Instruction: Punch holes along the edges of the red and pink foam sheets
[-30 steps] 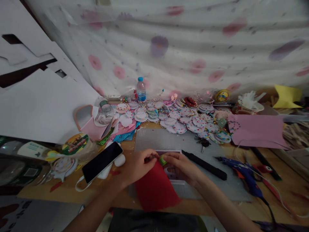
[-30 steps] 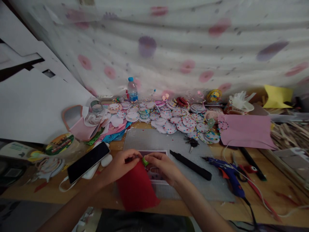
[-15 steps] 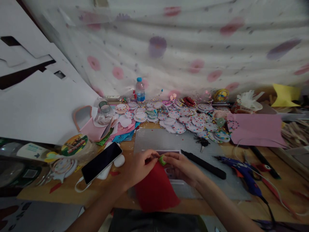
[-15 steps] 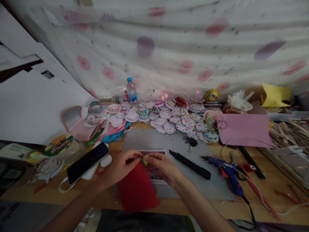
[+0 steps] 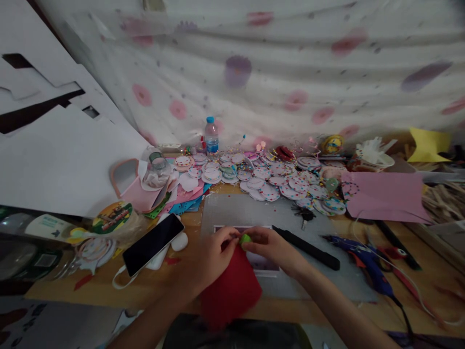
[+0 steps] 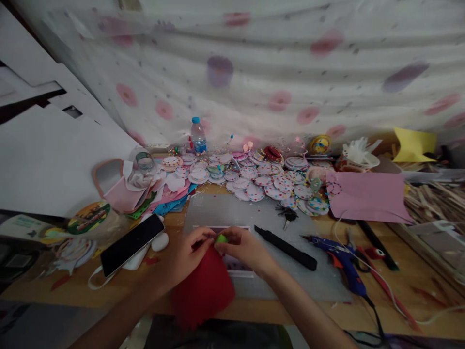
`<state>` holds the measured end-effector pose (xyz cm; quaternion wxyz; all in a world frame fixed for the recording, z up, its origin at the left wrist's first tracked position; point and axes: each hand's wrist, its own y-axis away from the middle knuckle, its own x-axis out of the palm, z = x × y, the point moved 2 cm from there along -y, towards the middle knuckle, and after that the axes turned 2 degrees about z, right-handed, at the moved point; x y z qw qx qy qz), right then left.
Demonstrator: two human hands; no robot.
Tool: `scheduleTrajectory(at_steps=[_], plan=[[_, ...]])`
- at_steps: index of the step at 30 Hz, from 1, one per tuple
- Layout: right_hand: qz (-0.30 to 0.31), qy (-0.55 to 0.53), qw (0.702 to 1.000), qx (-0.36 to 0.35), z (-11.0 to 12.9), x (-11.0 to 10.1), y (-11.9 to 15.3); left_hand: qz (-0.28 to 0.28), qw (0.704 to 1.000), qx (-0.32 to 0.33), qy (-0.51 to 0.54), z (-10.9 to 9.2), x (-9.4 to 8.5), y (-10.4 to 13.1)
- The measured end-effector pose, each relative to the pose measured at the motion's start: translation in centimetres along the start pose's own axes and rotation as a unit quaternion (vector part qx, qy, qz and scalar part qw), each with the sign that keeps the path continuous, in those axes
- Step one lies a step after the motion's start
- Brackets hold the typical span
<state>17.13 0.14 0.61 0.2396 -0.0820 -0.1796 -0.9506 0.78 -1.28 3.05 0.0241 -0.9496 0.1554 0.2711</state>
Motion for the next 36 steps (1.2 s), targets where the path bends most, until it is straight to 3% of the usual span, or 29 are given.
scheduleTrajectory(at_steps=[4, 8, 15, 23, 29, 36], plan=[[0.016, -0.049, 0.999, 0.01, 0.2, 0.6, 0.1, -0.037, 0.999, -0.005, 0.028, -0.1, 0.1, 0.0], [-0.005, -0.093, 0.995, 0.038, -0.3, 1.1, 0.3, -0.102, 0.993, -0.022, 0.048, 0.6, 0.0, 0.1], [-0.015, -0.063, 0.997, 0.048, -0.5, 1.6, 0.7, -0.101, 0.992, -0.038, 0.063, 0.8, -0.1, 0.2], [0.016, -0.153, 0.988, 0.011, -0.4, 1.2, 0.8, -0.007, 0.993, -0.051, 0.107, 0.6, -1.5, 0.5], [0.004, -0.102, 0.995, 0.021, -0.5, 1.2, 1.1, 0.061, 0.998, -0.015, -0.016, 0.8, -2.1, 1.2], [-0.018, -0.086, 0.996, 0.006, -0.1, 1.4, 1.2, 0.072, 0.994, -0.008, -0.078, 0.3, -1.9, 0.9]])
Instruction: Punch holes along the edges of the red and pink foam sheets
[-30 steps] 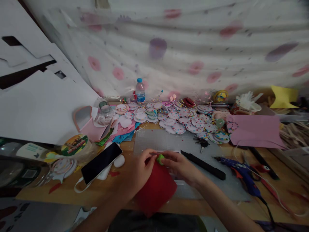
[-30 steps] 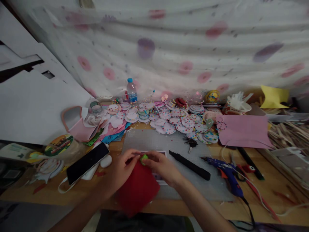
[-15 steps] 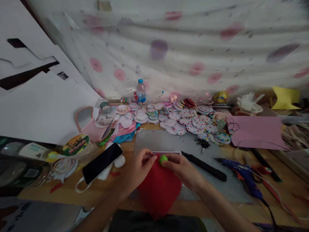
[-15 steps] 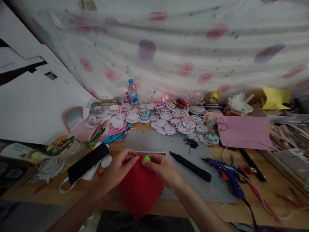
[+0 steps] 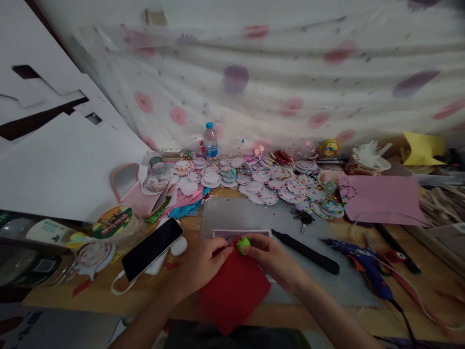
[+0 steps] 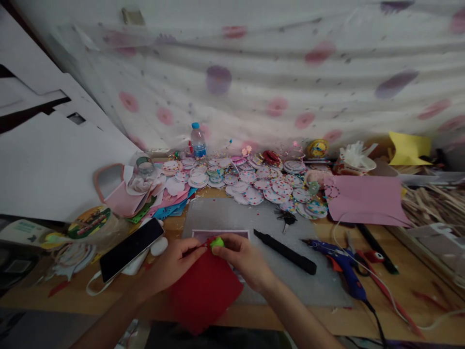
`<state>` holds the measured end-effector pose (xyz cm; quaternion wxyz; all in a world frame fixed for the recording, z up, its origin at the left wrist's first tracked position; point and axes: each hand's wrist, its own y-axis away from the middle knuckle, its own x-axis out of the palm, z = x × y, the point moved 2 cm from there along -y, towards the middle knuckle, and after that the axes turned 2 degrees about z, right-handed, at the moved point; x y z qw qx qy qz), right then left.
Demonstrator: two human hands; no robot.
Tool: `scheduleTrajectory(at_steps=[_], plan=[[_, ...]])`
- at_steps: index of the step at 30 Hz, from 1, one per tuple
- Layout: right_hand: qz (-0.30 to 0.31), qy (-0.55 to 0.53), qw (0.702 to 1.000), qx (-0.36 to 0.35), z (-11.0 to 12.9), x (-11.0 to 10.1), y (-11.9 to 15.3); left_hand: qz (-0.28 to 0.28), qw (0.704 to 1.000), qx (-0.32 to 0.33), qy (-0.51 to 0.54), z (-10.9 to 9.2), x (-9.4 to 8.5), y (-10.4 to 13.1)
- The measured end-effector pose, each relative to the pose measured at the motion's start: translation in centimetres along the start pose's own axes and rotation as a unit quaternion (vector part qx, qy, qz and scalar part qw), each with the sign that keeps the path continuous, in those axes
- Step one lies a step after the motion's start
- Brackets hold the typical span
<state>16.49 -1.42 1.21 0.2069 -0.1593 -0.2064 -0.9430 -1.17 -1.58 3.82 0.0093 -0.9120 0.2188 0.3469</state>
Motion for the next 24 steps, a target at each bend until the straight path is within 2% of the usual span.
scheduleTrajectory(at_steps=[8, 16, 24], plan=[[0.019, 0.035, 0.999, -0.007, -0.07, -0.49, 0.16, -0.001, 1.0, 0.013, -0.005, -0.38, -0.17, -0.54], [0.008, 0.021, 0.999, 0.043, 0.07, -0.05, 0.14, 0.002, 0.999, 0.025, -0.04, -0.19, -0.25, -0.57], [0.032, -0.001, 0.999, 0.04, 0.05, 0.09, 0.17, 0.0, 0.998, 0.031, -0.052, -0.17, -0.4, -0.67]])
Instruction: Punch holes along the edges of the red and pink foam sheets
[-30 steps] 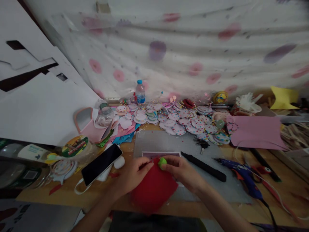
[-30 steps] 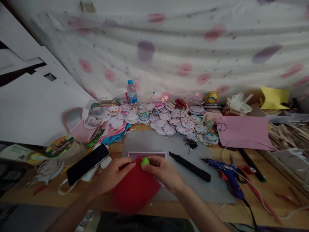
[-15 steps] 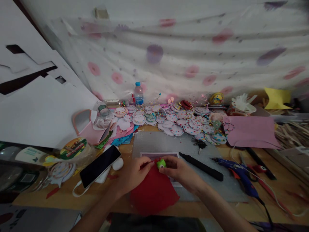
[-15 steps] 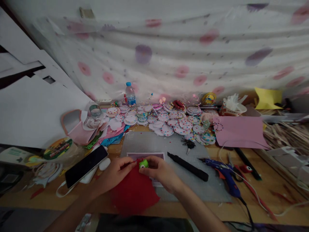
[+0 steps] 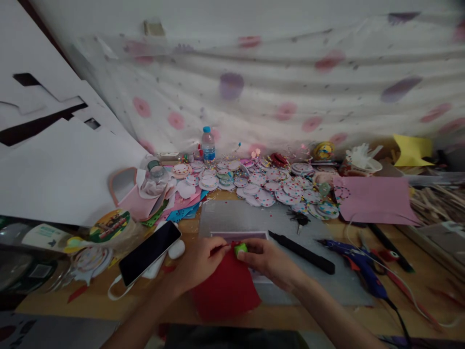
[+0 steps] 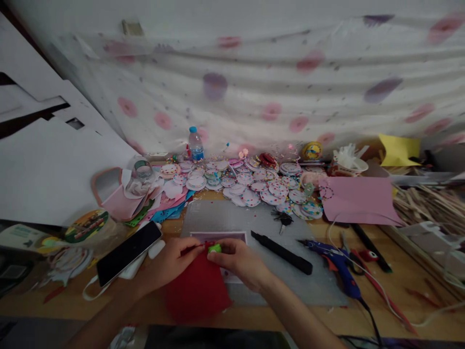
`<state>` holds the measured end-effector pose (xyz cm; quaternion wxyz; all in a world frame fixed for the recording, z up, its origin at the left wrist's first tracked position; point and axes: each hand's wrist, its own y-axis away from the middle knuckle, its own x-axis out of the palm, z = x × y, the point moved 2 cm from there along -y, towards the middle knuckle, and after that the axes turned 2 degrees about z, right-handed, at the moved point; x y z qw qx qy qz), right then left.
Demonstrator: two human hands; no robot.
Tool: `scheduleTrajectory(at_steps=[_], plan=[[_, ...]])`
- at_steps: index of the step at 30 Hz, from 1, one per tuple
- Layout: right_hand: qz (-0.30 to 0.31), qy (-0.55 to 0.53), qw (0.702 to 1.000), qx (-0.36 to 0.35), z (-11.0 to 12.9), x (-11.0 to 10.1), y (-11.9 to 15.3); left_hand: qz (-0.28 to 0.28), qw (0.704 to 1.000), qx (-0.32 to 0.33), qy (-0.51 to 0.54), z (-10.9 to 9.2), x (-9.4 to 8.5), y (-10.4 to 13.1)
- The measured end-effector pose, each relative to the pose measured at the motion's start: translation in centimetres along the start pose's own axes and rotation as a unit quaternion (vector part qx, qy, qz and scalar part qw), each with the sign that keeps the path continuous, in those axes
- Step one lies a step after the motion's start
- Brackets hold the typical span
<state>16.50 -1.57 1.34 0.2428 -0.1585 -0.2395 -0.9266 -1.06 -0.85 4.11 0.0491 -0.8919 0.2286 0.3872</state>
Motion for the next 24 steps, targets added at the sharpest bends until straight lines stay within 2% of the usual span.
scheduleTrajectory(at_steps=[4, 9, 15, 24], plan=[[0.0, -0.005, 1.0, 0.006, -0.4, -0.1, -0.2, 0.006, 1.0, -0.002, -0.015, 0.0, 0.0, 0.1], [-0.029, -0.015, 0.999, 0.011, -0.8, -0.2, -0.5, 0.012, 1.0, -0.003, -0.011, 0.1, 0.0, 0.1], [-0.025, -0.03, 0.999, -0.001, -0.2, 0.1, -0.4, 0.009, 1.0, 0.001, 0.002, 0.0, -0.3, 0.0], [-0.033, 0.047, 0.998, -0.031, -1.3, -0.4, -1.0, 0.025, 1.0, -0.006, 0.005, 0.4, 0.0, 0.1]])
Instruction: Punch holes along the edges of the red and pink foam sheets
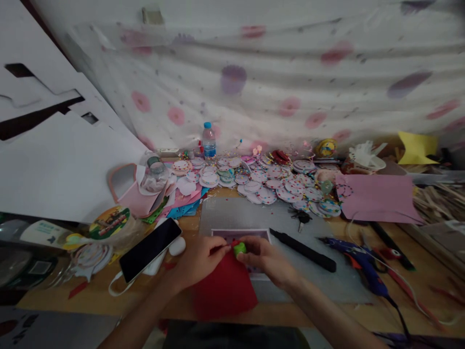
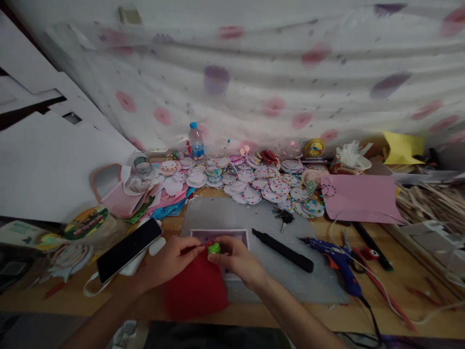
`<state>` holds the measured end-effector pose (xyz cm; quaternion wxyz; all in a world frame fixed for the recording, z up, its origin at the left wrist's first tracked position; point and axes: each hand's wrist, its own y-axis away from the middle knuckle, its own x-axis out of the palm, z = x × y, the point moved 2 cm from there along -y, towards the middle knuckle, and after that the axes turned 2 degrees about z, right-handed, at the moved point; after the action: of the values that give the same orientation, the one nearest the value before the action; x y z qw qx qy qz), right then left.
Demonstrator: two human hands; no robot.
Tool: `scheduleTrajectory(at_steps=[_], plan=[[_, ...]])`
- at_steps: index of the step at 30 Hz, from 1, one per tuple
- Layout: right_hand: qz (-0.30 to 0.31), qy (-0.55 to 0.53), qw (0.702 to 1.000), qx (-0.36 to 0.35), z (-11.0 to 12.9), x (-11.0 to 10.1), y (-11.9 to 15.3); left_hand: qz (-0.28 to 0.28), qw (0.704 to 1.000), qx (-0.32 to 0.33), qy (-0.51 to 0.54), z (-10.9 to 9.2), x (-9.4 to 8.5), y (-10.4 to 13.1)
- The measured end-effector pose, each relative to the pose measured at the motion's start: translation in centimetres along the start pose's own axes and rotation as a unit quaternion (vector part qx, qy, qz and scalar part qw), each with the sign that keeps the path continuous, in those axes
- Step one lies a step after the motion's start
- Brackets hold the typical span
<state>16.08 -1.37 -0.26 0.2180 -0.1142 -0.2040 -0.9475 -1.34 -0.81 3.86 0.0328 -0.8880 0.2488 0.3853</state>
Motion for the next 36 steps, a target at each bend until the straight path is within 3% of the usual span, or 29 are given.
scheduleTrajectory(at_steps=[10, 16, 23, 29, 36], plan=[[0.014, 0.078, 0.995, -0.055, 0.7, 0.6, -0.3, 0.049, 0.997, 0.002, 0.066, -0.5, -0.9, -0.2], [-0.012, 0.15, 0.984, -0.096, 0.6, 0.3, -0.7, 0.057, 0.998, 0.037, 0.021, -1.3, -0.3, -1.7], [-0.014, 0.168, 0.982, -0.088, 0.1, 0.2, -1.2, 0.053, 0.997, 0.052, -0.004, -0.2, 0.5, -2.2], [-0.003, 0.135, 0.986, -0.1, 0.7, 0.3, -1.6, 0.09, 0.994, 0.011, 0.058, 0.1, -1.3, -1.4], [0.023, 0.149, 0.987, -0.048, 1.1, -1.2, -1.1, 0.048, 0.997, -0.053, 0.031, 3.6, -2.1, 0.1]])
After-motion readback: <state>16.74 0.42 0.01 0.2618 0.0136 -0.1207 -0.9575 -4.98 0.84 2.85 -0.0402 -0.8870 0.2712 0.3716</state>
